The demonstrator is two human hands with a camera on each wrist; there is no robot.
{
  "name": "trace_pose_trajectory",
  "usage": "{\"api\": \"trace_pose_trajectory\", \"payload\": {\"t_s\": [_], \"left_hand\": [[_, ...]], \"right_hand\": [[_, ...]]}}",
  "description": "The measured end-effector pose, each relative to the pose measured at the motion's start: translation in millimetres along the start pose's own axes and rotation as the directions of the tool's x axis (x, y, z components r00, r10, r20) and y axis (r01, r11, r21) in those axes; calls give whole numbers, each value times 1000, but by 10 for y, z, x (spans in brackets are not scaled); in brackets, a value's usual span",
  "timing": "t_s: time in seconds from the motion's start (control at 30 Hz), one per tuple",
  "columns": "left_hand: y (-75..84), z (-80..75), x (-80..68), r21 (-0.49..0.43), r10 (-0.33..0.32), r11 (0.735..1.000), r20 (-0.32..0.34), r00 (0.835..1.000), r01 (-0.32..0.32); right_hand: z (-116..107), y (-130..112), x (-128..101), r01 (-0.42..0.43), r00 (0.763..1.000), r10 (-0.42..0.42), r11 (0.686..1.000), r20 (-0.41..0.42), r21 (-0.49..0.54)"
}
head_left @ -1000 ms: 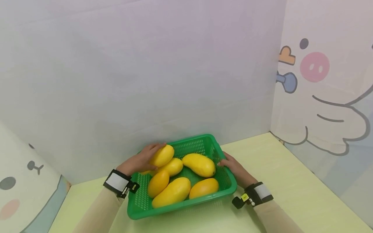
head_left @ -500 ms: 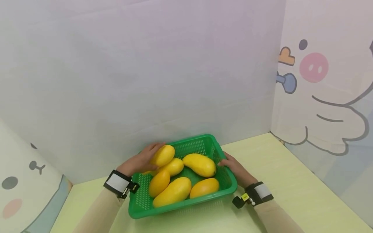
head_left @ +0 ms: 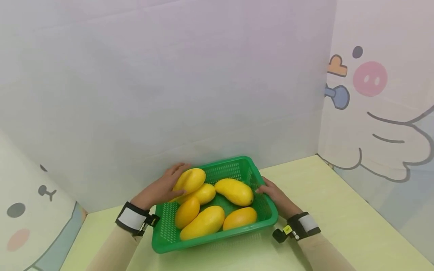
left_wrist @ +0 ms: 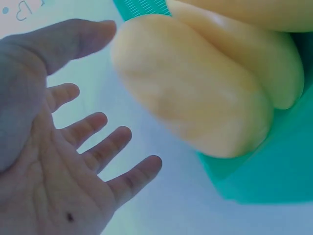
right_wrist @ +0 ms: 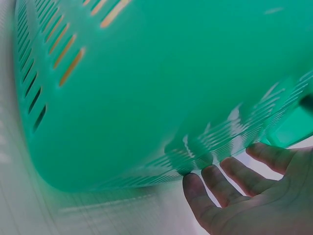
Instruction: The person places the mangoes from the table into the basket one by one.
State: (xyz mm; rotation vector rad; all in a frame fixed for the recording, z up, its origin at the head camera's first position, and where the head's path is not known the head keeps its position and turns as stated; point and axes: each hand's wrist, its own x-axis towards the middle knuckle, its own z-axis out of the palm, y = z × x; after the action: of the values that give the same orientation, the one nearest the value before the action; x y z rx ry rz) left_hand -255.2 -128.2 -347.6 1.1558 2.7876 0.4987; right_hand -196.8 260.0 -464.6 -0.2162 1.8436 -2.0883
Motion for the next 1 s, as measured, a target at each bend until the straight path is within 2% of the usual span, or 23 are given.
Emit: {"api": "trace_pose_trajectory", "payload": {"t_s": [0.2, 0.33, 0.5, 0.77, 1.0], "left_hand": [[87, -65, -147, 53, 43, 998, -99, 994, -38], [116, -77, -272, 110, 55, 993, -162, 985, -38], [142, -66, -387, 150, 69, 988, -240, 968, -34], [185, 12, -513, 180, 96, 983, -330, 939, -37], [277, 40, -655, 187, 71, 982, -388, 919, 3]], "right_hand": [[-14, 5, -14, 6, 1000, -6, 1000, -4, -8], [-15, 10, -5, 11, 1000, -11, 1000, 5, -9], [-13, 10, 1, 3, 1000, -3, 1000, 2, -8], [-12, 10, -13, -13, 1000, 13, 1000, -2, -4], [-16, -3, -15, -6, 1000, 6, 1000, 4, -10]]}}
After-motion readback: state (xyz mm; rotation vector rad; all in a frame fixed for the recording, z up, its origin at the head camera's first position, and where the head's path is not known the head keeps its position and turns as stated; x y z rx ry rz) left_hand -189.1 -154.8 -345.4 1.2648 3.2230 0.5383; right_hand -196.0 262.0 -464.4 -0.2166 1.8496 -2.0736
